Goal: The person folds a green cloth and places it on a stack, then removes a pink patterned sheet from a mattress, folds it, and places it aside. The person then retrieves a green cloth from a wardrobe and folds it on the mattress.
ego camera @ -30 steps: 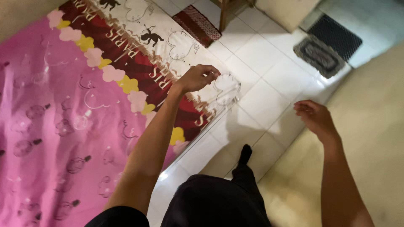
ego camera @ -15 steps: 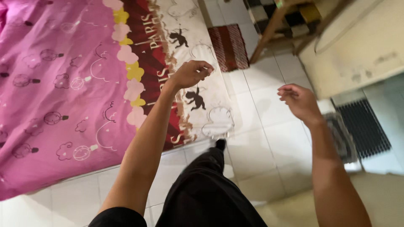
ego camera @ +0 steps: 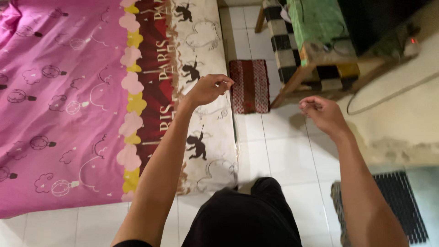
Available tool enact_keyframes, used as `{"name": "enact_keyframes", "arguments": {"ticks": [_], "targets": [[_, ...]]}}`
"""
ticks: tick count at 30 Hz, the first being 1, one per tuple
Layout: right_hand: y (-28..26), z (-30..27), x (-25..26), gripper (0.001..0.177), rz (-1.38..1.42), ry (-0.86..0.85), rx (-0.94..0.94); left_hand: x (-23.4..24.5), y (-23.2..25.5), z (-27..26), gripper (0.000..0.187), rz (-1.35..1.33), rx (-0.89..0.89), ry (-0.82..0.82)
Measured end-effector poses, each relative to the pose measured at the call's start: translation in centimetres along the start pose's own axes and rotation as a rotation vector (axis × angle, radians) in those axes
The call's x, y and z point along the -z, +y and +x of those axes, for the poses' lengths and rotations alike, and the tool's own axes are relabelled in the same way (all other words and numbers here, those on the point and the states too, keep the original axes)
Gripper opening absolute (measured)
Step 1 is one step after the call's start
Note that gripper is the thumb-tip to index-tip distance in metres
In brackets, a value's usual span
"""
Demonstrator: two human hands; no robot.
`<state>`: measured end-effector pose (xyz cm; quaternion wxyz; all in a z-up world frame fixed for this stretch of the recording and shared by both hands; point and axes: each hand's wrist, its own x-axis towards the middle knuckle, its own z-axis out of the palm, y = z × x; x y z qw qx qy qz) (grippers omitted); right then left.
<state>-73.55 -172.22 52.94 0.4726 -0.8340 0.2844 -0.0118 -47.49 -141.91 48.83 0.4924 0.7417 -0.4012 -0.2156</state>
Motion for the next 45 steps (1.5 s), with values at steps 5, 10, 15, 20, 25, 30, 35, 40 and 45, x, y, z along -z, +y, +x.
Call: {"name": "enact_keyframes", "arguments": {"ticks": [5, 10, 15, 20, 25, 30, 35, 40, 45], "targets": [[-0.6, 11.9, 2.7, 0.030, 0.077, -0.104, 0.109, 1.0, -0.4, 7.2, 0.027, -0.021, 0.112, 0.092], [-1.9, 25.7, 3.5, 0.027, 0.090, -0.214, 0.224, 1.9, -1.2, 13.4, 0.027, 0.032, 0.110, 0.224], [-6.0, 39.7, 4.5, 0.020, 0.195, -0.362, 0.392, 4.9, -0.1, 18.5, 0.030, 0.118, 0.213, 0.379], [-11.0, 51.1, 1.7, 0.018, 0.239, -0.410, 0.385, 7.7, -1.0, 21.6, 0.031, 0.091, 0.386, 0.481], [-13.7, 59.5, -2.8, 0.018, 0.244, -0.514, 0.365, 11.0, -4.3, 25.4, 0.031, 0.111, 0.378, 0.555], [-17.2, 68.6, -6.1, 0.017, 0.201, -0.628, 0.434, 16.0, -9.0, 31.2, 0.030, 0.140, 0.459, 0.621], [-21.2, 77.2, -7.8, 0.017, 0.174, -0.585, 0.344, 21.4, -13.0, 37.4, 0.030, 0.157, 0.480, 0.658], [-22.3, 83.5, -8.7, 0.017, 0.174, -0.583, 0.284, 25.0, -16.9, 42.0, 0.031, 0.141, 0.545, 0.613], [-22.5, 89.5, -10.3, 0.017, 0.151, -0.609, 0.254, 26.5, -21.5, 44.9, 0.030, 0.137, 0.590, 0.654]]}}
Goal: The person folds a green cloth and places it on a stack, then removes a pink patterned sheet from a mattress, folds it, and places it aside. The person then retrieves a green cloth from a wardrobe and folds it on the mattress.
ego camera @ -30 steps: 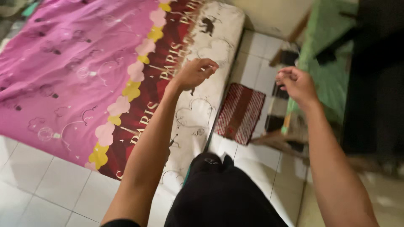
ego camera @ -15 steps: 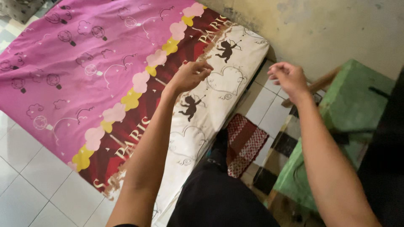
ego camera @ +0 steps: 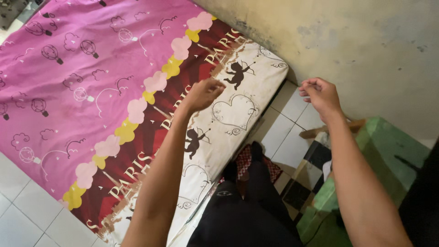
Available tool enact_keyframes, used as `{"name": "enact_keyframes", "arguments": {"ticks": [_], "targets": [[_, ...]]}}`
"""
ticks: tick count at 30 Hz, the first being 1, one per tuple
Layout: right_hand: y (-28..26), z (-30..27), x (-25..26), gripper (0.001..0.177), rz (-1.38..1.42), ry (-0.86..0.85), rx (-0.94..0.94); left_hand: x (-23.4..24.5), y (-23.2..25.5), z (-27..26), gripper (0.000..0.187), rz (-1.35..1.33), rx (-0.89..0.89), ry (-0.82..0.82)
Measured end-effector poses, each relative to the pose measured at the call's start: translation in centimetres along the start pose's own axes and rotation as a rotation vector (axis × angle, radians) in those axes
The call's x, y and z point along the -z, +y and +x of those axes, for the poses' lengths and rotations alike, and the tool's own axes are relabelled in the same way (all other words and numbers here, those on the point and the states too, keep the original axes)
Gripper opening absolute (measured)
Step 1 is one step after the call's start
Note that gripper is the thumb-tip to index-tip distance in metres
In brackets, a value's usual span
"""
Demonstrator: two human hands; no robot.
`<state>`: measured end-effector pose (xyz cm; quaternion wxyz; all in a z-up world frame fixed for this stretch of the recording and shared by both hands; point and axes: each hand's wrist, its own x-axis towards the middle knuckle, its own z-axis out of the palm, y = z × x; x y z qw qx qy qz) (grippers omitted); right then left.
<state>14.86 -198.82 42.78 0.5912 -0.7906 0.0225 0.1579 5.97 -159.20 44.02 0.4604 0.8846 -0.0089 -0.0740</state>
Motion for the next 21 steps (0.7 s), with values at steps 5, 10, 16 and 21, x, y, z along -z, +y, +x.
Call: {"name": "enact_keyframes", "arguments": {"ticks": [5, 10, 16, 21], "targets": [[2.8, 5.8, 1.5, 0.018, -0.020, -0.038, -0.047, -3.3, -2.1, 2.9, 0.031, -0.026, 0.131, -0.025], [6.0, 13.7, 3.4, 0.017, -0.054, -0.081, -0.067, -5.5, -3.7, 9.6, 0.030, -0.005, 0.185, -0.041], [13.4, 22.6, 3.7, 0.016, -0.164, -0.013, -0.100, -11.0, -7.4, 17.7, 0.028, -0.153, 0.196, -0.042], [23.4, 29.5, 2.3, 0.011, -0.147, -0.042, 0.031, -17.4, -14.0, 24.6, 0.029, -0.144, 0.214, -0.113]]}}
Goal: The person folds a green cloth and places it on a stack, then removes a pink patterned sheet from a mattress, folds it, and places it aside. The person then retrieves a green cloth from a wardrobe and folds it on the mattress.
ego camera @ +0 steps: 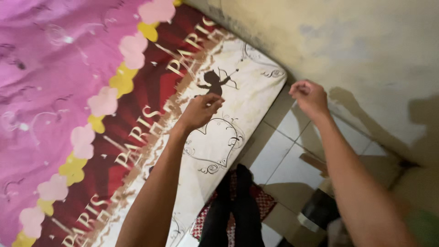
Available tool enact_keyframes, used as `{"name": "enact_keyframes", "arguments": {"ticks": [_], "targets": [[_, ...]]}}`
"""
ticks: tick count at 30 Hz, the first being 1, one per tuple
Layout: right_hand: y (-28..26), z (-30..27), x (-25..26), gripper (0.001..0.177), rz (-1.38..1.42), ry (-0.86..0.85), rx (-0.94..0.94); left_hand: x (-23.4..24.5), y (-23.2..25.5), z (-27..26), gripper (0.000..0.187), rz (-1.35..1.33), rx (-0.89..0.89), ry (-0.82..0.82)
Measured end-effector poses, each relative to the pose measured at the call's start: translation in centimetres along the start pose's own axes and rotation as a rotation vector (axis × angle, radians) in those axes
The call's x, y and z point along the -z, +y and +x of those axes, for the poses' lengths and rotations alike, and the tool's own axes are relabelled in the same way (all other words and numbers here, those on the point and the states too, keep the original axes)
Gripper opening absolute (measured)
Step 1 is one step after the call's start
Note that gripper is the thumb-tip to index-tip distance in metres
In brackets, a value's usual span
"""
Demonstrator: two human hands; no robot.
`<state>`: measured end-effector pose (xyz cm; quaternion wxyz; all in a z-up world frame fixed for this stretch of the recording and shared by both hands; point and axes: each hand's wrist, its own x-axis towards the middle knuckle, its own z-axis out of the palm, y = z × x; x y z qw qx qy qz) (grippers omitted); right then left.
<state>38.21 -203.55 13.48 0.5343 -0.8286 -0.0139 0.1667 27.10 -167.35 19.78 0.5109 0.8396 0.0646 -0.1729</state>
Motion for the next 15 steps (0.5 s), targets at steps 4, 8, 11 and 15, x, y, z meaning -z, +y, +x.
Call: {"name": "enact_keyframes", "arguments": {"ticks": [4, 8, 11, 15], "targets": [[8.1, 5.5, -3.0, 0.016, -0.242, 0.004, -0.123, -3.8, -5.5, 6.9, 0.028, -0.016, -0.046, -0.061], [15.1, 9.5, -5.0, 0.028, -0.520, 0.001, 0.002, -6.1, -9.7, 11.5, 0.033, -0.067, -0.026, -0.061], [19.9, 12.0, -5.8, 0.038, -0.590, 0.063, 0.233, -7.1, -11.3, 13.9, 0.036, -0.055, -0.015, -0.073], [24.9, 14.2, -8.1, 0.039, -0.608, 0.224, 0.423, -8.1, -12.6, 15.4, 0.036, -0.035, -0.009, -0.080]]}}
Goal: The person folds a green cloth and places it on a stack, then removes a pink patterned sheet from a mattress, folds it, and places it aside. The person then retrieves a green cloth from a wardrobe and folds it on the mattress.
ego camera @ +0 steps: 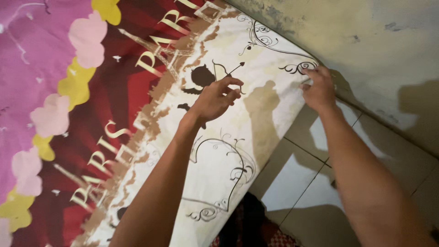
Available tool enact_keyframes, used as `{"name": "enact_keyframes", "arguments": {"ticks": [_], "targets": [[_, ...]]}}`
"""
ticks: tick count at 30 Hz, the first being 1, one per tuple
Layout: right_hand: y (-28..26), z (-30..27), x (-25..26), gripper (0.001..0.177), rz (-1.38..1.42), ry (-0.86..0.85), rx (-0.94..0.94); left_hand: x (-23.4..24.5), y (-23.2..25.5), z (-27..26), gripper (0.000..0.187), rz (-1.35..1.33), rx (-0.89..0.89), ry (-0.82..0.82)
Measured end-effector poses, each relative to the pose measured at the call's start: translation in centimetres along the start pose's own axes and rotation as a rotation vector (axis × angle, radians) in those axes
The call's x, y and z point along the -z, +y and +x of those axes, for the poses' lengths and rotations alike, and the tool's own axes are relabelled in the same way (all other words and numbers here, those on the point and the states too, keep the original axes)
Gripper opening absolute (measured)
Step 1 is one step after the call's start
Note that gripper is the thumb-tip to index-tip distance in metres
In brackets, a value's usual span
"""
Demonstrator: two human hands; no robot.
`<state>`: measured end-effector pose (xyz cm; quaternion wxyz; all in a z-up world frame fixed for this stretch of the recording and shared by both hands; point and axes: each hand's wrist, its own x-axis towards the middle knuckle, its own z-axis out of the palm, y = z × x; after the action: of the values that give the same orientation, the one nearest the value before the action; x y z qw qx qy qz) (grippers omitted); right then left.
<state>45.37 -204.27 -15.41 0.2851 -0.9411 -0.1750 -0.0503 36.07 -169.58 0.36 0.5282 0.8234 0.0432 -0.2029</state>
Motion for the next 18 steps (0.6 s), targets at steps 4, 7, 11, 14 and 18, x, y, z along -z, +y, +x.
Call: {"name": "enact_keyframes", "arguments": {"ticks": [4, 7, 11, 14, 18], "targets": [[1.7, 0.3, -2.1, 0.014, 0.012, 0.055, -0.203, -0.2, -0.8, 0.6, 0.039, -0.012, 0.016, -0.018], [1.5, 0.9, -1.0, 0.007, 0.008, -0.007, -0.237, -0.3, -0.7, 0.5, 0.041, -0.047, 0.014, -0.017], [0.0, 2.2, 1.6, 0.014, 0.158, -0.259, -0.270, 0.1, 0.0, 0.5, 0.041, -0.058, 0.015, -0.017], [-0.9, 2.0, 3.2, 0.005, 0.264, -0.409, -0.285, 0.1, 0.6, 0.6, 0.042, -0.075, 0.060, -0.004], [-0.9, 1.6, 2.7, 0.055, 0.100, 0.018, 0.108, -0.6, 1.1, 1.4, 0.037, -0.022, 0.056, -0.044]]}}
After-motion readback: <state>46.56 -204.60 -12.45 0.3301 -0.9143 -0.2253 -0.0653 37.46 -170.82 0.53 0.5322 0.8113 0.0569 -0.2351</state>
